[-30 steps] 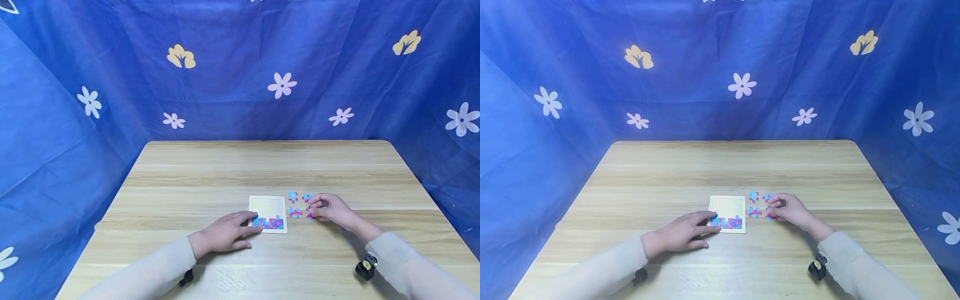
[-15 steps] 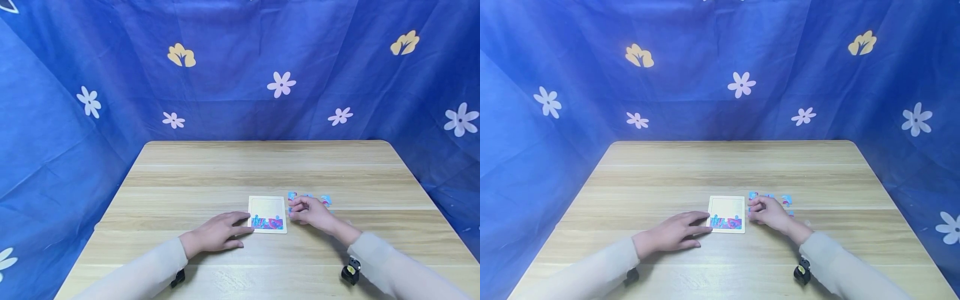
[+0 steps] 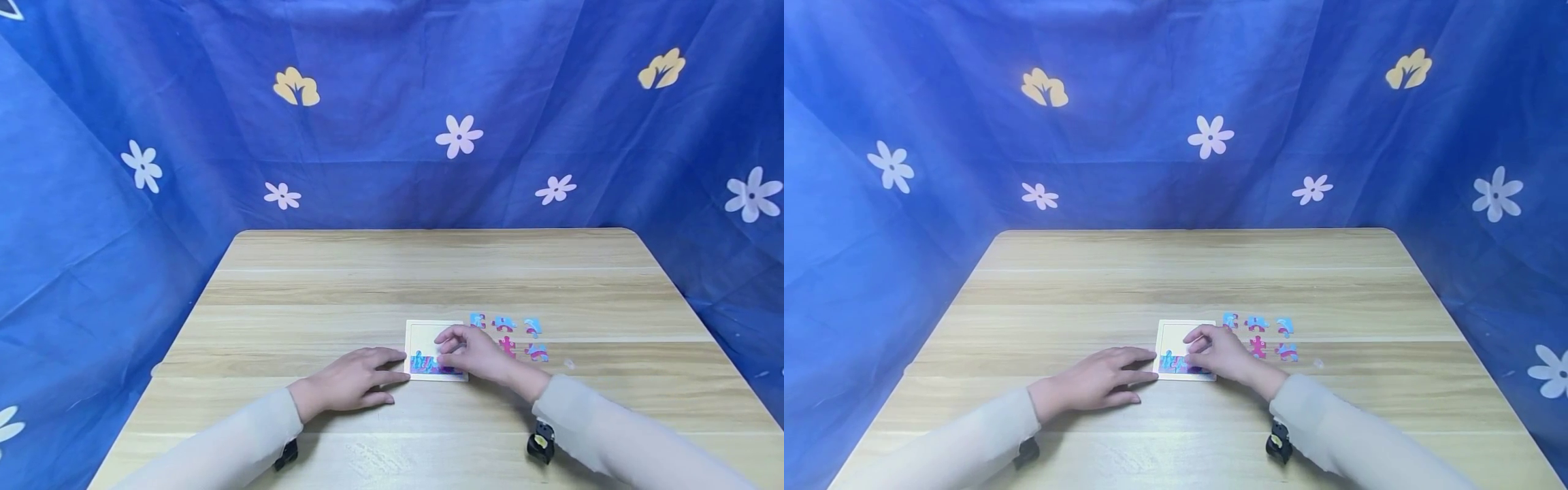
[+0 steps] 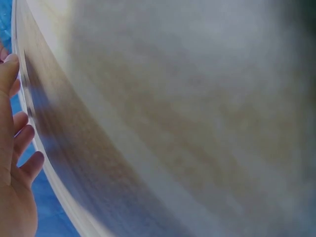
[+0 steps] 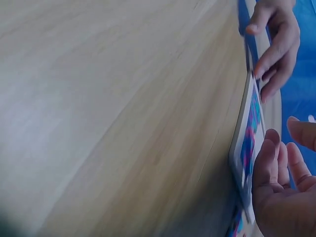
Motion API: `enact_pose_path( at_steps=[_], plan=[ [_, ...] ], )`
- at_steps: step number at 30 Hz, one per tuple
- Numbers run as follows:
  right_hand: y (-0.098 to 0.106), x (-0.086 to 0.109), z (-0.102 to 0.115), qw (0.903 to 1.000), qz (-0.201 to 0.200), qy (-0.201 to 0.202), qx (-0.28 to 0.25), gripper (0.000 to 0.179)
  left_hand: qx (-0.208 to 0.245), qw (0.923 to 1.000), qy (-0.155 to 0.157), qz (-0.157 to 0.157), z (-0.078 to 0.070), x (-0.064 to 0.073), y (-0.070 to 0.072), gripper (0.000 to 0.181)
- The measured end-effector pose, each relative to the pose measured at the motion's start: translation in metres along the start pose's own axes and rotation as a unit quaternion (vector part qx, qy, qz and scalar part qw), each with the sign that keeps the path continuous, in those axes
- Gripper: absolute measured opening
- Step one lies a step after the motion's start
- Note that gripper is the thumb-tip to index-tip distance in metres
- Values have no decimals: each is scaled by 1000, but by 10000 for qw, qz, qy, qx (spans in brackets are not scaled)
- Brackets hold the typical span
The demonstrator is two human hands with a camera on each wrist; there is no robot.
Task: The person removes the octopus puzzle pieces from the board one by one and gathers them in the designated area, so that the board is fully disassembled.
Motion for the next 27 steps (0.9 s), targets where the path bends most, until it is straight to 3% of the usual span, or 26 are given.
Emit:
enact_pose_path(
  at_steps=[12, 27],
  plan=[
    [-26, -6, 11, 9986, 205, 258, 412, 27, 35, 10000, -3, -43, 1, 1, -4, 45],
    [-35, -5, 11, 9910, -34, 511, 1235, 36, -43, 9997, -159, -179, 1, 1, -2, 45]
  ],
)
Point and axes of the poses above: each hand's wrist, its own x-axis away from the middle knuckle, its own y-axis out of the back of the hand, z = x × y, the point moved 6 cm from there along -x, towards the middle knuckle, and after that the axes turned 12 degrees about -z, right-handed, at the moved point
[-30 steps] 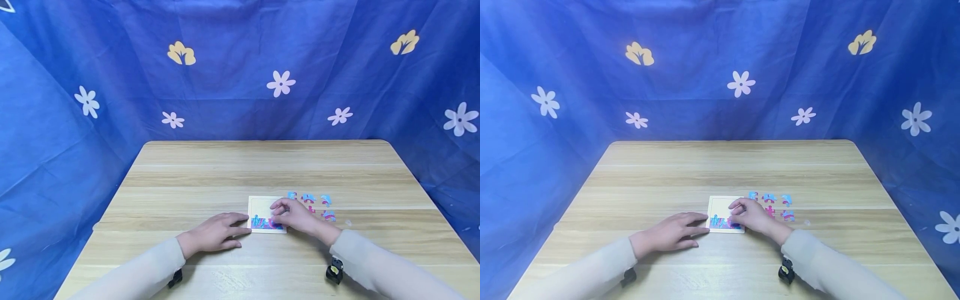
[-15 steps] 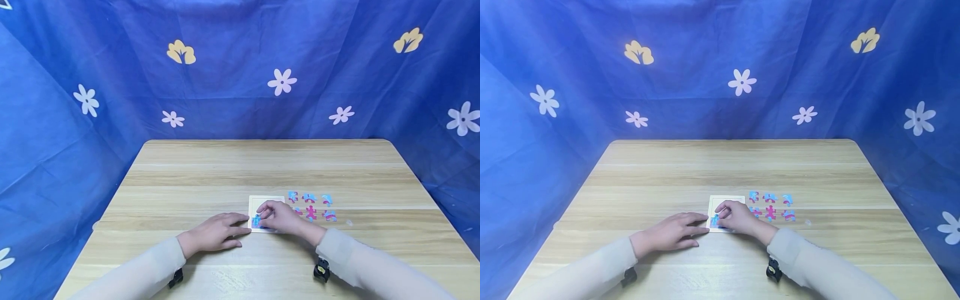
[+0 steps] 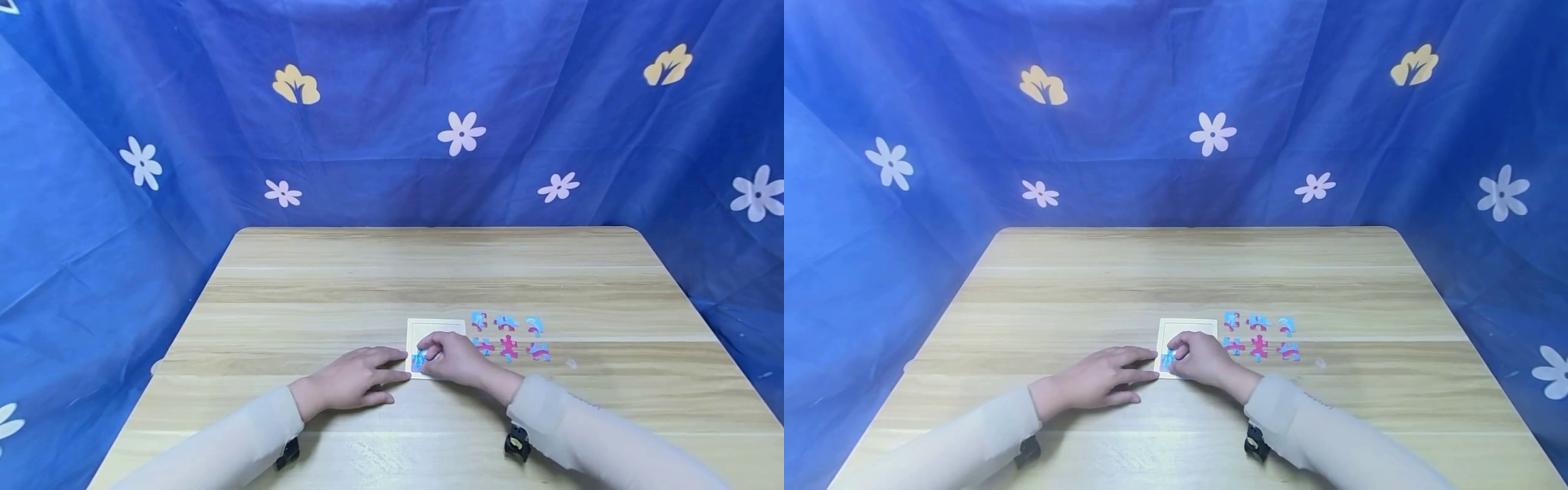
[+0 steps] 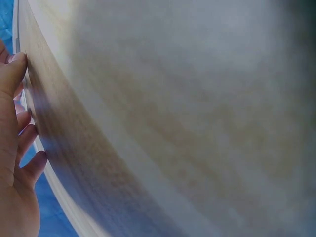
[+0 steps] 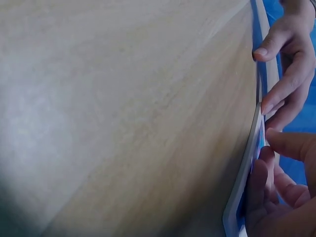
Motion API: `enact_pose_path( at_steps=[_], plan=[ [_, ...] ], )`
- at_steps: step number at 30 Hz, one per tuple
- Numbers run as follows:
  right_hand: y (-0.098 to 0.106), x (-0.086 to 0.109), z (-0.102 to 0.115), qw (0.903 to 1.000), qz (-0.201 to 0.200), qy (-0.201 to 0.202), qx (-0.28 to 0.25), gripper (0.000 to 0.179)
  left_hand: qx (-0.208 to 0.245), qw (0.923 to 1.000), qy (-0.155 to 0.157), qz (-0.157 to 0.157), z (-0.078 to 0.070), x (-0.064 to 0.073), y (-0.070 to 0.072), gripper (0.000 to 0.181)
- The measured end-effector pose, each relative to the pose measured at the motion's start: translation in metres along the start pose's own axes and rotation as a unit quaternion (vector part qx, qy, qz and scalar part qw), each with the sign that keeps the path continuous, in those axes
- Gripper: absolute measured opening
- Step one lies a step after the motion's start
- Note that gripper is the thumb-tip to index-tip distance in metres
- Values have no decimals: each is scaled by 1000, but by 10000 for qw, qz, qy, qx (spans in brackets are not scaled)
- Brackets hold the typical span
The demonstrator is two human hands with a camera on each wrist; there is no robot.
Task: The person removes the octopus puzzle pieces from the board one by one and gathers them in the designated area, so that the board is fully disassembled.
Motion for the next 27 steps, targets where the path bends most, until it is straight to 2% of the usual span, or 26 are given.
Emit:
enact_pose_path(
  at_steps=[5, 15, 20, 27],
  plan=[
    [-1, 0, 3, 9987, -195, 73, 471, 35, 12, 10000, 40, 13, 1, 0, 0, 45],
    [-1, -2, 4, 9963, -413, 28, 756, 33, 21, 10000, 45, 37, 1, 0, 0, 45],
    [-1, -2, 3, 9964, -402, -14, 743, 34, 57, 10000, 56, 11, 1, 0, 1, 45],
    [-2, -2, 3, 9983, -347, -110, 452, 35, 63, 10000, 57, 21, 1, 1, 0, 45]
  ],
)
Point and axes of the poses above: each hand's wrist, its own x-axis away from the middle knuckle, its own y-axis out of the back of the hand, z = x × y, the point moved 6 cm from there along -x, towards the middle knuckle, and after that the axes turned 12 degrees about -z, right-handed, at the moved point
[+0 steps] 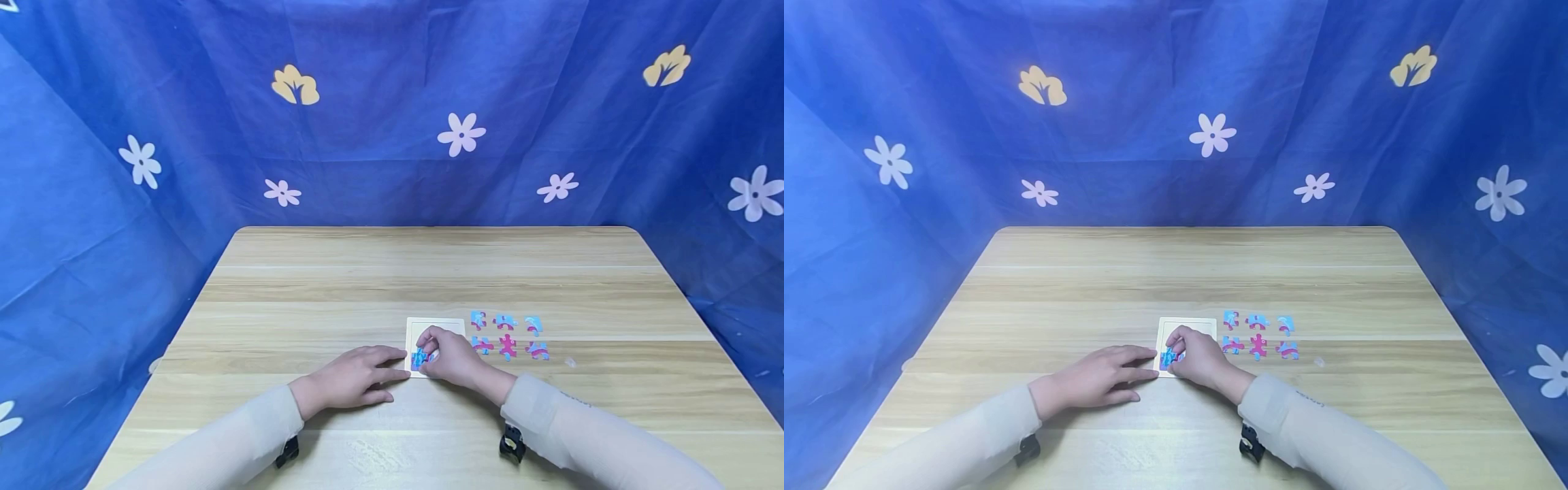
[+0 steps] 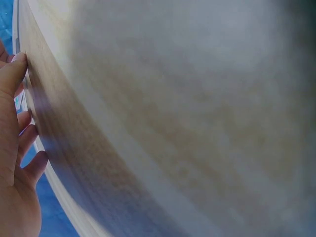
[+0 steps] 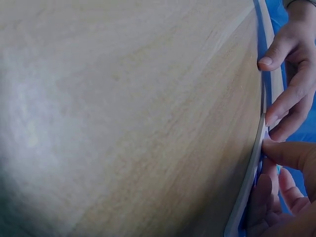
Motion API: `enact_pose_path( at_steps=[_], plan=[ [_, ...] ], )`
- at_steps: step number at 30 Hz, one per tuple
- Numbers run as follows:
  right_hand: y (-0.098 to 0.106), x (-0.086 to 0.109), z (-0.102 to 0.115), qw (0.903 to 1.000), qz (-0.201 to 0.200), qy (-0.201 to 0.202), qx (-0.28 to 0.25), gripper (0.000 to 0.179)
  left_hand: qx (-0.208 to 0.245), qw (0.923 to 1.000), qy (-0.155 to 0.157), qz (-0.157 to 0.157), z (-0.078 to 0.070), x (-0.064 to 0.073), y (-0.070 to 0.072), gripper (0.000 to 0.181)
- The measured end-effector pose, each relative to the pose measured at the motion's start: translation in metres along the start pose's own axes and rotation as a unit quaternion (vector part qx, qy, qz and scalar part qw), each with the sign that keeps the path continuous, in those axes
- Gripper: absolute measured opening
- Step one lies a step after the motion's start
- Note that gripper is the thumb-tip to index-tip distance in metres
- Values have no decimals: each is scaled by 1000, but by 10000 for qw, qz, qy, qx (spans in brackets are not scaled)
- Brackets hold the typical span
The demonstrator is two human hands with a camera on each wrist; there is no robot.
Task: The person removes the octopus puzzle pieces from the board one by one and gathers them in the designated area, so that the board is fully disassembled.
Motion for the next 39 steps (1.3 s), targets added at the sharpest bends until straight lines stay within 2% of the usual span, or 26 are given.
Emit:
enact_pose_path(
  at_steps=[4, 11, 18, 25, 35, 39],
  plan=[
    [0, 0, 0, 10000, 13, 66, -60, 35, -16, 10000, 4, 13, 0, 0, 0, 45],
    [2, 0, 2, 9999, 0, 79, -90, 25, -4, 10000, 29, 15, -1, 0, 0, 45],
    [4, -1, 3, 9990, -54, 168, -413, 16, 30, 10000, 48, 15, -1, 0, -1, 45],
    [3, -2, 2, 9974, 107, 190, -690, 16, 53, 10000, 61, 27, -1, 0, -1, 45],
    [10, -5, -4, 9923, 44, -28, -1235, 17, 41, 9999, 91, 59, 0, 0, -2, 45],
    [16, -3, -8, 9913, 14, -178, -1302, 18, 57, 9998, 166, 127, 1, 0, -2, 46]
  ],
)
Point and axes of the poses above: each hand's wrist, its own x-axis away from the middle knuckle, its own y-axis out of the back of the hand, z = x × y, the point moved 6 cm from there along -x, towards the middle knuckle, and after that the axes turned 12 degrees about -z, right-handed, at the moved point
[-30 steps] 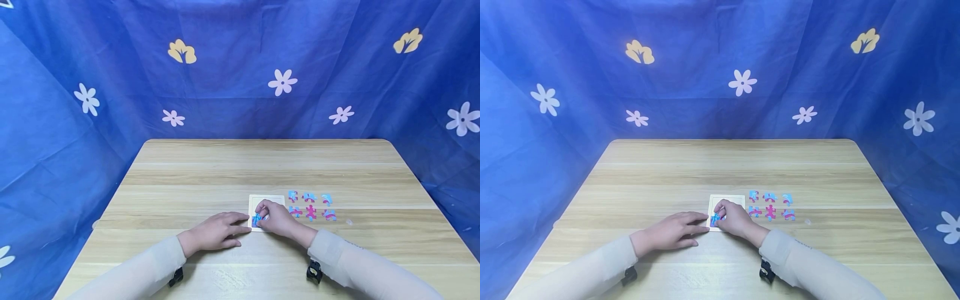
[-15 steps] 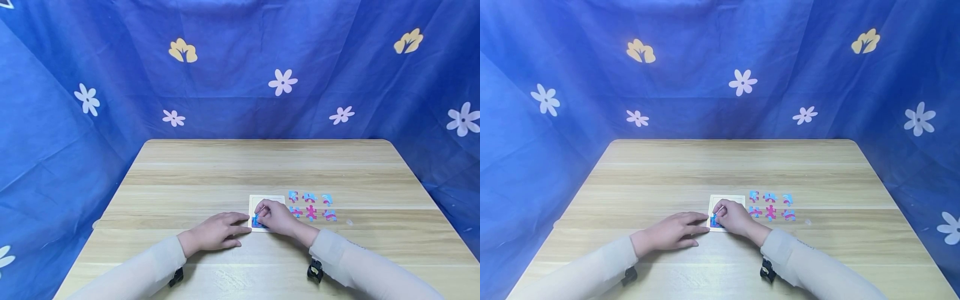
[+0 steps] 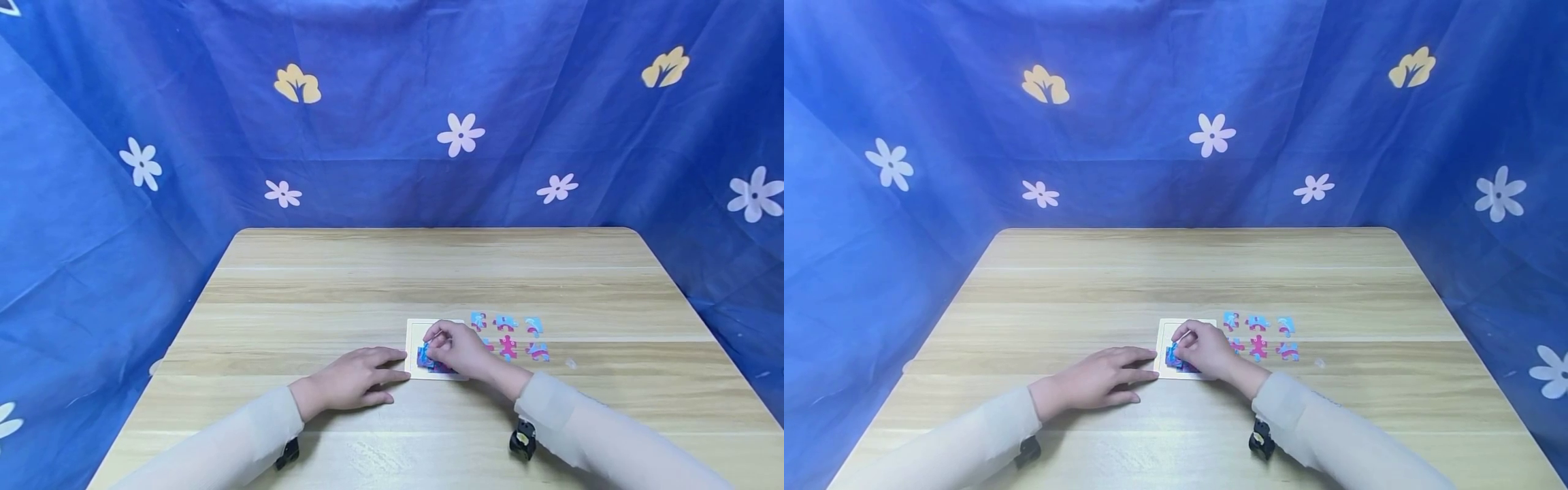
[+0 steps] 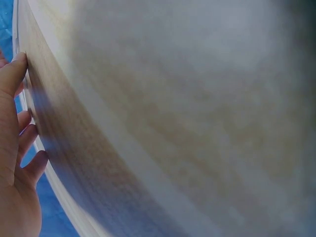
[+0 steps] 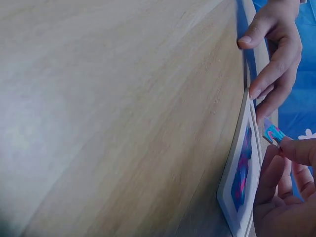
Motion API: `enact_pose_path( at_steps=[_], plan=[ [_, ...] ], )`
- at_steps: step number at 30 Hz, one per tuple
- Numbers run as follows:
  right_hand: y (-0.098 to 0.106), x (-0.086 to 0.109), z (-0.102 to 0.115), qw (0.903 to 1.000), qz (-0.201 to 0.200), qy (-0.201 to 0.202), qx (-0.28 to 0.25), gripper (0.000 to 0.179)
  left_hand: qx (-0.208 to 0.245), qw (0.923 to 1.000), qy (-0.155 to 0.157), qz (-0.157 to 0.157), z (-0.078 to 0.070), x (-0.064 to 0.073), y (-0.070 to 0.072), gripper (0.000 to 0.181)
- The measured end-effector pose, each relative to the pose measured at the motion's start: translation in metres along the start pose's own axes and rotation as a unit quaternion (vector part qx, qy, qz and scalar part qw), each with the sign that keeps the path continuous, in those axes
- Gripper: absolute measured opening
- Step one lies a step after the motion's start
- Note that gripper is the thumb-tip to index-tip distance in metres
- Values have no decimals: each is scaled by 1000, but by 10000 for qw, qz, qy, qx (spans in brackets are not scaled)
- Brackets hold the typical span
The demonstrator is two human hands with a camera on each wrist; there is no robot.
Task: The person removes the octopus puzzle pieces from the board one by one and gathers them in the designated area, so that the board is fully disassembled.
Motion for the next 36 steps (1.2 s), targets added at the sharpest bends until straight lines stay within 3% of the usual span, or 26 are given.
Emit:
enact_pose_path(
  at_steps=[15, 25, 36],
  plan=[
    [31, 11, -16, 9992, 11, -351, -180, 18, 10, 9999, 99, 136, 1, 0, 0, 46],
    [54, 20, -25, 9991, 108, -369, -174, 20, -23, 9999, 90, 108, 1, 2, 0, 45],
    [66, 29, -34, 9982, 193, -533, -176, 20, 7, 9999, 80, 113, 1, 2, 2, 45]
  ],
)
Point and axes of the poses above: each hand's wrist, its own x-axis away from the middle knuckle, its own y-axis out of the back of the hand, z = x × y, the point moved 6 cm from there along -x, towards the middle knuckle, and after that the axes turned 12 degrees about -z, right-handed, at the moved point
